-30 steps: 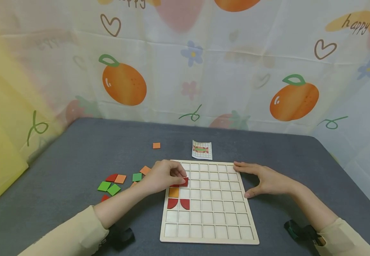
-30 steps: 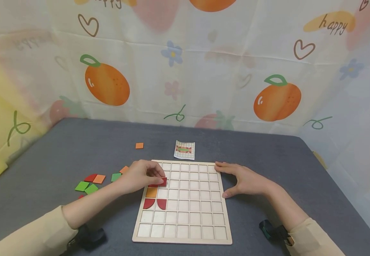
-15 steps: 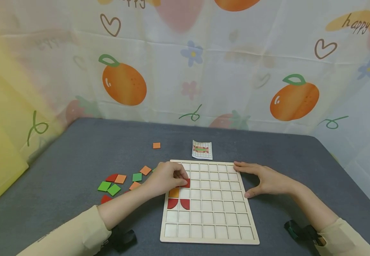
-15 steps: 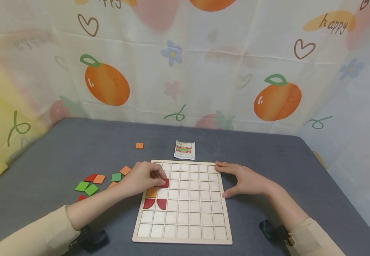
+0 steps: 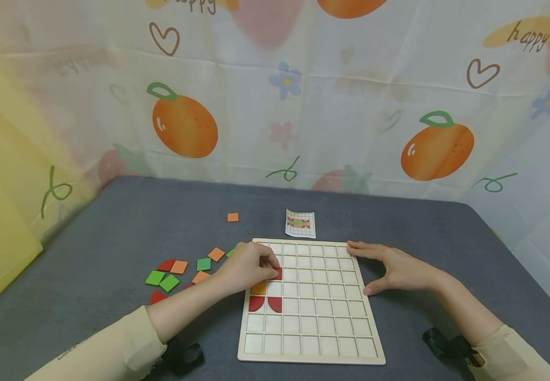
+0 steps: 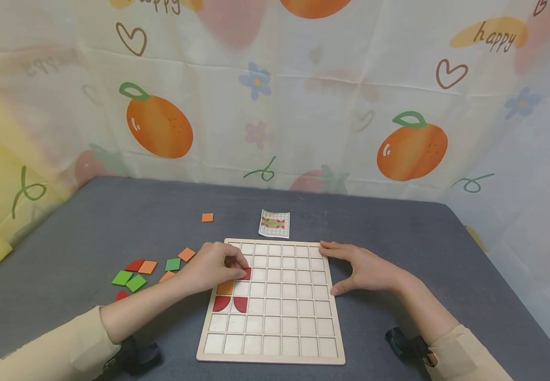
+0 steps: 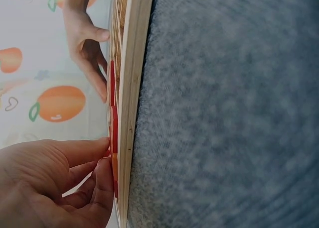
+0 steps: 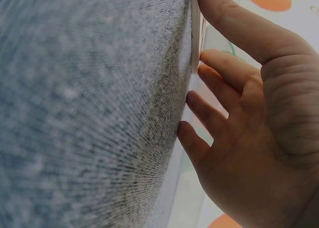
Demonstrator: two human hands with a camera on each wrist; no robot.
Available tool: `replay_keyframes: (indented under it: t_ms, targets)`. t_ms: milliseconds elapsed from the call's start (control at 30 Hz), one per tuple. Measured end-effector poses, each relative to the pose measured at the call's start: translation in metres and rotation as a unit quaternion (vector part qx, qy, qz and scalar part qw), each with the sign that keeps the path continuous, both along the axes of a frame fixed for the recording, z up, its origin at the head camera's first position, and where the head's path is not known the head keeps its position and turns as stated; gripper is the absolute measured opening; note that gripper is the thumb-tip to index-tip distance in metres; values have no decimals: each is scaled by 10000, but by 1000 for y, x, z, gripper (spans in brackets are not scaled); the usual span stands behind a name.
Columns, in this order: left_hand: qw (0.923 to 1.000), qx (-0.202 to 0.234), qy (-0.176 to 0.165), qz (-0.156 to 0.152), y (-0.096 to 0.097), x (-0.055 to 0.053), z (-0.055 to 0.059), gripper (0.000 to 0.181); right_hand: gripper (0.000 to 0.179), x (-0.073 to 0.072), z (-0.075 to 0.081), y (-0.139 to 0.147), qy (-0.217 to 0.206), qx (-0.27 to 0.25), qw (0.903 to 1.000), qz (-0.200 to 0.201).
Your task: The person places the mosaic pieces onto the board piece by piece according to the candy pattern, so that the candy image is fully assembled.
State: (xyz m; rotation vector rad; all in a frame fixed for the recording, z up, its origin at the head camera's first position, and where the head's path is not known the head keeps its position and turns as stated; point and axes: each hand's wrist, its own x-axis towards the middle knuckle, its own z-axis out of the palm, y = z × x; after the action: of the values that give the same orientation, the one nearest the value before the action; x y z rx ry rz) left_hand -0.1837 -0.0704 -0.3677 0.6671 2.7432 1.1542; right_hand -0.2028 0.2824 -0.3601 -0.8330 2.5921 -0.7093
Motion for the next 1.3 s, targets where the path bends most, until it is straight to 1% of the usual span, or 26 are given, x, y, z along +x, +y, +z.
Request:
replay_keyframes:
  t_ms: [233,433,633,733,867,933,1167,1300]
  targets:
    - [10000,-4,-21,1,0,0,0,4,94,0,1,0,50,14,10000,25]
    - [10000,-26,-39,0,0,1,1,4,95,1,1,-1,-6,-53,10000,52]
    - [9998,6,-180,8,-3,2,5,6,95,1,0,-2,-8,-49,10000,55]
    - [9998,80,-159,-31,-7,1,9,11,95,1,0,-2,7,-38,10000,46]
    - [9999,83,65,-47,-17,-2,15,14,94,1,0,-2,28,-29,10000,48]
    - [9999,50,125,-67,-23,-4,18,16,94,1,1,-2,27,-32,10000,56]
    - [9999,-94,-12,-138,-51,-10,28,17,95,1,-1,0,18,-51,9999,98]
    - [9995,-172,-67,-237,-71,-14,31,15,95,1,-1,0,-20,-64,9999,84]
